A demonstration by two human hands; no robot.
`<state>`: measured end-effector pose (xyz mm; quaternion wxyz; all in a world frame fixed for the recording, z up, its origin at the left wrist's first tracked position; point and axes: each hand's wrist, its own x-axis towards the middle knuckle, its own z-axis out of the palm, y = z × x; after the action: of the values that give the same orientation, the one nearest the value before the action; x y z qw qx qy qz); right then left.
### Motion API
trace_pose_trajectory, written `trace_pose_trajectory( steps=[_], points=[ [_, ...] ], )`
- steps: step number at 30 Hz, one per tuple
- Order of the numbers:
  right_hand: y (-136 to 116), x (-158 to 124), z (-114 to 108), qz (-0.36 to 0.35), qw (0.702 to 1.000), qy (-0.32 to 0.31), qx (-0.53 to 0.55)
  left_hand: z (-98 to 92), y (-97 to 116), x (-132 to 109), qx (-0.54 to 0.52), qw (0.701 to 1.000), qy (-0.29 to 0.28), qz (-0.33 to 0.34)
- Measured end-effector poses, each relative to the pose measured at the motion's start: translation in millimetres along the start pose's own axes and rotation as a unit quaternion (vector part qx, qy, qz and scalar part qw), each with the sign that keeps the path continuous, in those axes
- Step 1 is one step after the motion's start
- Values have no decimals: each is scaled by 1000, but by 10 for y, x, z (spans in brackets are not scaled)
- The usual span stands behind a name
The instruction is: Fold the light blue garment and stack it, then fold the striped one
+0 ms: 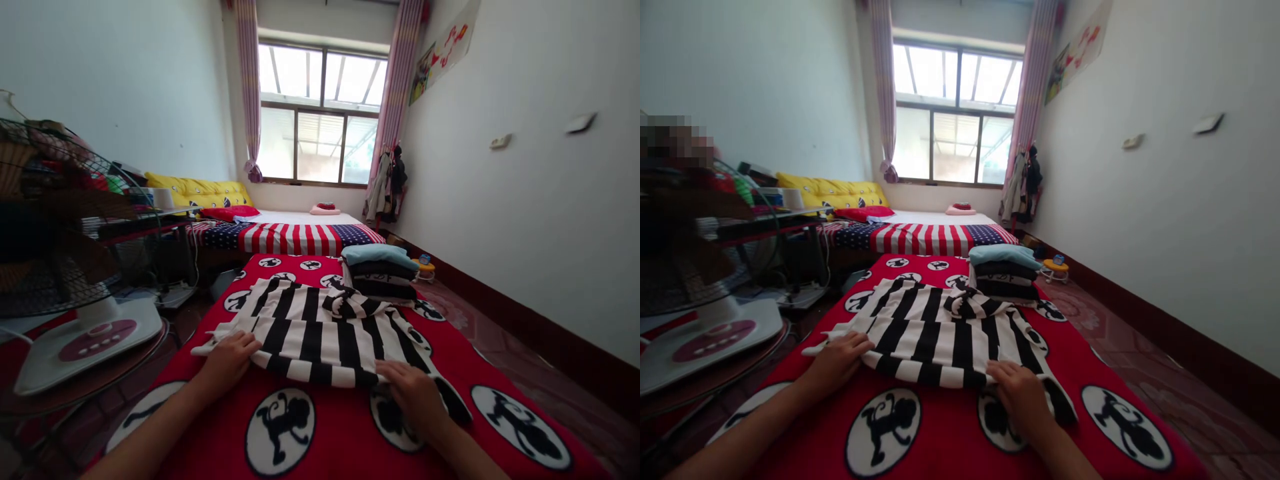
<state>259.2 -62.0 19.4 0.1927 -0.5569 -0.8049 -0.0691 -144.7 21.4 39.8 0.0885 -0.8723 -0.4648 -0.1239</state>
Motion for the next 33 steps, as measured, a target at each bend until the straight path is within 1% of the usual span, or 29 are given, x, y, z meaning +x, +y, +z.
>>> trace_pose_trajectory(
  steps=[2, 5, 8, 10, 11, 13, 15, 16, 17, 18, 20, 21, 23, 25, 26, 28, 29, 31, 33],
  points=[
    [26, -72, -79, -18, 1000, 16, 6, -173, 39, -34, 17, 999, -35, 18],
    [13, -274, -162, -47, 999, 15, 8, -368, 120, -220, 17, 996, -84, 37],
    [-84, -456, -198, -59, 997, 16, 44, -473, 239, -453, -8, 989, -139, 41],
    [-179, -504, -251, -50, 995, 8, 88, -536, 315, -555, -26, 984, -174, 29],
    [-223, -501, -298, -42, 993, -6, 111, -577, 343, -577, -36, 981, -190, 21],
    [-284, -441, -418, -23, 988, -52, 147, -679, 374, -549, -62, 973, -222, 7],
    [-285, -309, -527, 0, 982, -86, 168, -775, 392, -427, -102, 962, -253, 0],
    [-263, -217, -555, 17, 980, -87, 177, -800, 408, -335, -124, 958, -257, 1],
    [-232, -106, -559, 37, 979, -77, 186, -799, 433, -229, -147, 958, -246, 4],
    [-196, 21, -536, 55, 977, -59, 196, -764, 471, -112, -173, 960, -220, 8],
    [-135, 316, -427, 87, 973, -21, 214, -586, 578, 131, -227, 964, -138, 21],
    [-121, 477, -352, 98, 970, -6, 220, -452, 638, 245, -257, 961, -97, 24],
    [-141, 796, -197, 114, 968, 21, 224, -135, 743, 435, -304, 952, -39, 16],
    [-225, 1073, -58, 117, 972, 36, 202, 167, 802, 552, -323, 946, -5, 7],
    [-283, 1184, 6, 110, 978, 32, 173, 289, 811, 581, -327, 945, 8, 3],
    [-410, 1342, 130, 83, 993, -12, 86, 447, 800, 589, -338, 941, 27, 1],
    [-468, 1394, 192, 70, 996, -45, 36, 485, 787, 578, -347, 937, 34, 2],
    [-556, 1460, 309, 58, 992, -98, -46, 506, 759, 545, -366, 930, 41, 2],
    [-582, 1516, 378, 59, 986, -122, -95, 492, 744, 521, -377, 925, 42, 1]
  ],
)
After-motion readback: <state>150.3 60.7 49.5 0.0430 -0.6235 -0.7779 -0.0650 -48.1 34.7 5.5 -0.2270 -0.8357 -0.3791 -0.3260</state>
